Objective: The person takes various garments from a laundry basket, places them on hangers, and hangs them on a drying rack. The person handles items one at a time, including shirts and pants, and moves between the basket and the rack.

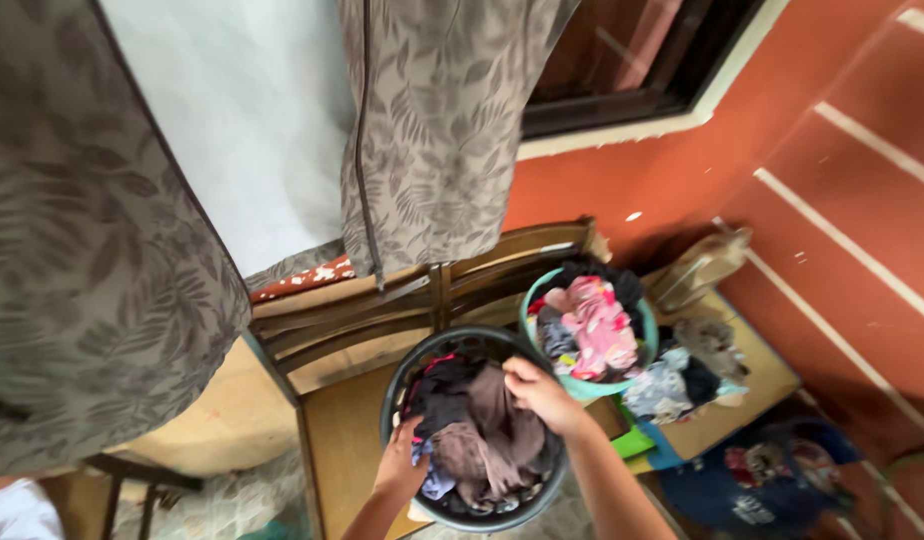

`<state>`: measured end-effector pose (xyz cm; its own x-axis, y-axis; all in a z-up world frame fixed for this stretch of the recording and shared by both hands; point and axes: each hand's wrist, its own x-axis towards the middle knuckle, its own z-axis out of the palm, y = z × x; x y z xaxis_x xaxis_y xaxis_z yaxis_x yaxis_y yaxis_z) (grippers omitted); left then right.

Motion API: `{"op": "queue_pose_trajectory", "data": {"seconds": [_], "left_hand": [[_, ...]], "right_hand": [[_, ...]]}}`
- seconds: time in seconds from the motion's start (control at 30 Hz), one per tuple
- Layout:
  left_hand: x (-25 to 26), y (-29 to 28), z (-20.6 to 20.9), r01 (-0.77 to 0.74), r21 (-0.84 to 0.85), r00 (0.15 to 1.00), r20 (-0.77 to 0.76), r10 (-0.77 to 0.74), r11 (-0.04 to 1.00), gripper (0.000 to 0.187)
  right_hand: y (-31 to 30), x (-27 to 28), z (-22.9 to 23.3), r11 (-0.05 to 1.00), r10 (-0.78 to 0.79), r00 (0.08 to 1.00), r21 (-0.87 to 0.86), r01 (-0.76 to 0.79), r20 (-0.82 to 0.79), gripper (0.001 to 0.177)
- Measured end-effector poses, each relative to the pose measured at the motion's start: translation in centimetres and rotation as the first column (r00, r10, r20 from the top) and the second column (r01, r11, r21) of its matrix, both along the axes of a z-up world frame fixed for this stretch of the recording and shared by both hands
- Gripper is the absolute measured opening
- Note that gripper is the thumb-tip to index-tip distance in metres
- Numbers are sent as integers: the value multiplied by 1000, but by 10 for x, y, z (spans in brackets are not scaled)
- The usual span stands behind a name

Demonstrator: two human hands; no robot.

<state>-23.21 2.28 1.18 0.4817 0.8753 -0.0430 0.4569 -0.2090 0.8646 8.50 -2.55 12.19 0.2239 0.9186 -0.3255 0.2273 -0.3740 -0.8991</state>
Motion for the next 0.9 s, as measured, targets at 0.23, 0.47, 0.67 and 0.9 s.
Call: {"op": "queue_pose_trajectory", "data": {"seconds": [0.23,0.47,0.67,0.9], "left_hand": [[93,2,32,34,-2,911,411,-30,999,109],[124,20,126,169,-236,762,648,25,957,31],[106,28,211,-278,104,921,313,234,955,35],[102,46,303,23,-288,671,715,199,957,41]], "right_hand": [[-24,8,177,974,7,912,209,87,-409,26],[-49,44,242,748,-248,956,596,293,-158,19],[-72,67,264,774,-498,867,459,436,17,18],[-97,51,317,582,21,794,653,485,-608,17]]}}
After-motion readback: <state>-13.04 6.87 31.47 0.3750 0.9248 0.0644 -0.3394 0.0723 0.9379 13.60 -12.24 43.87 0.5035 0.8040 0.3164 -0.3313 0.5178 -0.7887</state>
